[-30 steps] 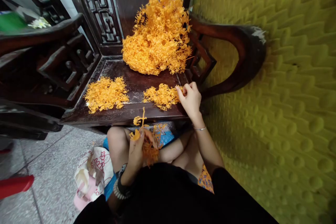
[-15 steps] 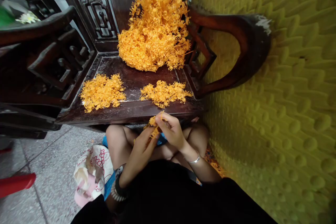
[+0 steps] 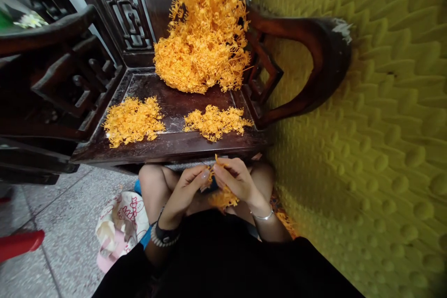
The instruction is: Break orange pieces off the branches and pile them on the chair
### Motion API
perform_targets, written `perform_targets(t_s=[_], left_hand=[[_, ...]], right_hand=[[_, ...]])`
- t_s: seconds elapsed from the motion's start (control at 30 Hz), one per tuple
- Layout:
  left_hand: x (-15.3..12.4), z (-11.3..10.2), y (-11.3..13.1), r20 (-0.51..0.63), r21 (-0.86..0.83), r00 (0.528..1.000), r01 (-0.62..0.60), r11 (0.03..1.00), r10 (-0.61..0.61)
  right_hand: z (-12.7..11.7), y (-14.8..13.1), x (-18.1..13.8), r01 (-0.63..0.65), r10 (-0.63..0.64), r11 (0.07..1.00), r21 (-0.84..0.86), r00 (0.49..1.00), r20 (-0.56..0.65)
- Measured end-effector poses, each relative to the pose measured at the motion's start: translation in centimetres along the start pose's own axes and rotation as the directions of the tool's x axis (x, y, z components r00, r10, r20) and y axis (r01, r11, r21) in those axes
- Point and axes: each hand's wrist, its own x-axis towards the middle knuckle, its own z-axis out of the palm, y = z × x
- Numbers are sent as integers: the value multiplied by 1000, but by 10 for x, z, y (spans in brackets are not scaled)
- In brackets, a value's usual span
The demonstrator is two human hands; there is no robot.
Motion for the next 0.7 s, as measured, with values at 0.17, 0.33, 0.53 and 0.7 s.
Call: perform_targets(t_s=[0.17,0.33,0.53,0.7], left_hand=[[-4,6,-2,10,-150,999,37,988,-36],[-3,14,5,-112,-266,994,-23,964,-7],[-8,19,8,-252,-392,957,-236,889,143],[-6,21,1,-378,-319,879,-417,851,290]], right_hand=[[19,0,-8,-139,142,880,455,989,28],[22,-1,-5,-160,235,747,645,971,-31],[21,-3,-6,36,154,724,689,965,-211],[31,-1,-9,104,114,815,570,935,-334]])
